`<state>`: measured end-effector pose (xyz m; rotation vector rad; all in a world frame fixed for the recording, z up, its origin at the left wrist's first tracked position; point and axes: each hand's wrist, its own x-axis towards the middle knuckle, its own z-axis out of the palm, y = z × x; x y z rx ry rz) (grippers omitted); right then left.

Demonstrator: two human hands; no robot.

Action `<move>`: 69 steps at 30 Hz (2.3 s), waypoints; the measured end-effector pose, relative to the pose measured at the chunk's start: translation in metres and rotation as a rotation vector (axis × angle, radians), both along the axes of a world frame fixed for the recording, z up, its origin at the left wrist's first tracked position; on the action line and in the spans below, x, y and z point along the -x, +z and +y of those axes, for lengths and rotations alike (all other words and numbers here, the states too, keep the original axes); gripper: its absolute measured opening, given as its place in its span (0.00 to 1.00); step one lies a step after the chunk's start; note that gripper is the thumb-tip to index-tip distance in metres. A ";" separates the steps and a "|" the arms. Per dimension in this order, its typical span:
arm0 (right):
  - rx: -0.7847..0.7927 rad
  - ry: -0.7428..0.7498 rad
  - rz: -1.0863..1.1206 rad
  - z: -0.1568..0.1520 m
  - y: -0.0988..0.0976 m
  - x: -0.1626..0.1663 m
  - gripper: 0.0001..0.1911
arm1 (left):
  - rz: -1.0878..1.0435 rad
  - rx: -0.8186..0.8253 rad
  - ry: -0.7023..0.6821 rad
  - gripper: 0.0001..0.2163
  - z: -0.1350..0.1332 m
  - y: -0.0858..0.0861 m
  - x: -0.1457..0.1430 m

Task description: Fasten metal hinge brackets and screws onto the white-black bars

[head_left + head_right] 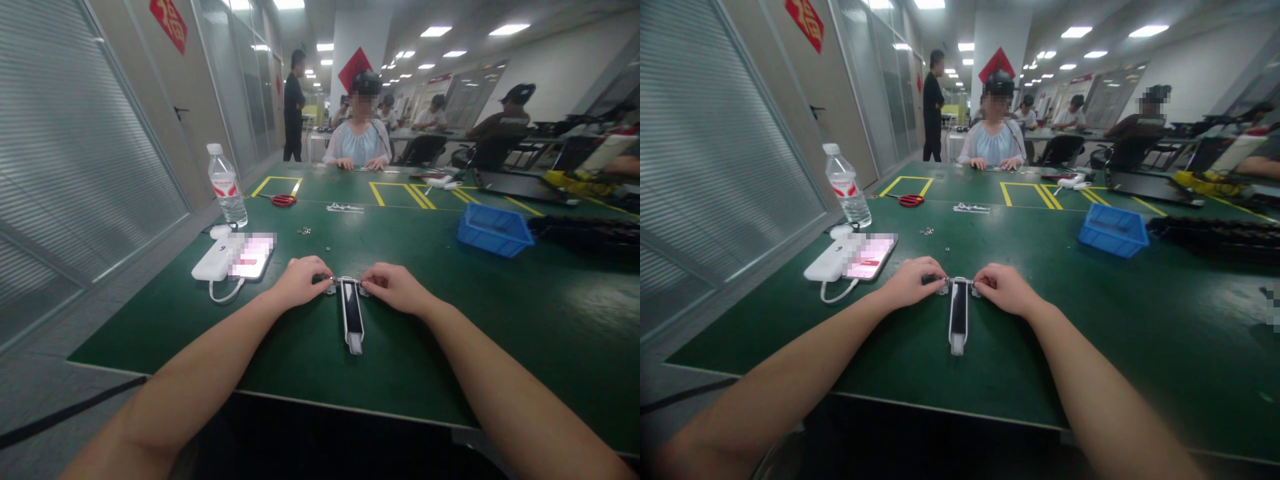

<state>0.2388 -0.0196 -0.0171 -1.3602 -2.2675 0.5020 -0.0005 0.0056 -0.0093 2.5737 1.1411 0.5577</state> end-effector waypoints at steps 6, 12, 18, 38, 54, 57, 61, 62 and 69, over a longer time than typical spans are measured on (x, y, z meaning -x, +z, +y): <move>0.006 -0.001 0.007 0.000 0.001 0.000 0.07 | -0.022 0.021 0.015 0.06 -0.001 0.001 -0.001; 0.011 -0.002 0.003 0.000 -0.001 -0.001 0.07 | -0.041 0.013 0.001 0.07 -0.001 0.001 -0.001; 0.004 0.001 0.000 -0.001 0.001 0.000 0.08 | -0.041 0.019 0.020 0.05 0.000 -0.002 -0.001; 0.007 -0.002 0.014 0.000 0.000 0.000 0.08 | -0.065 0.023 0.060 0.07 0.000 -0.003 -0.001; 0.019 -0.008 0.008 -0.001 0.001 0.001 0.08 | 0.005 0.002 0.002 0.07 -0.001 0.000 -0.002; 0.024 -0.003 0.013 0.000 0.000 0.001 0.08 | 0.008 0.010 0.002 0.06 -0.002 0.001 -0.003; 0.015 0.003 0.005 0.000 0.000 0.000 0.08 | 0.006 0.015 0.017 0.06 -0.003 0.002 -0.005; 0.013 0.002 0.004 0.001 0.000 0.000 0.08 | 0.010 0.017 0.021 0.06 -0.003 0.001 -0.005; 0.026 -0.005 0.013 0.000 -0.001 0.000 0.08 | 0.031 -0.011 0.017 0.07 -0.004 0.002 -0.004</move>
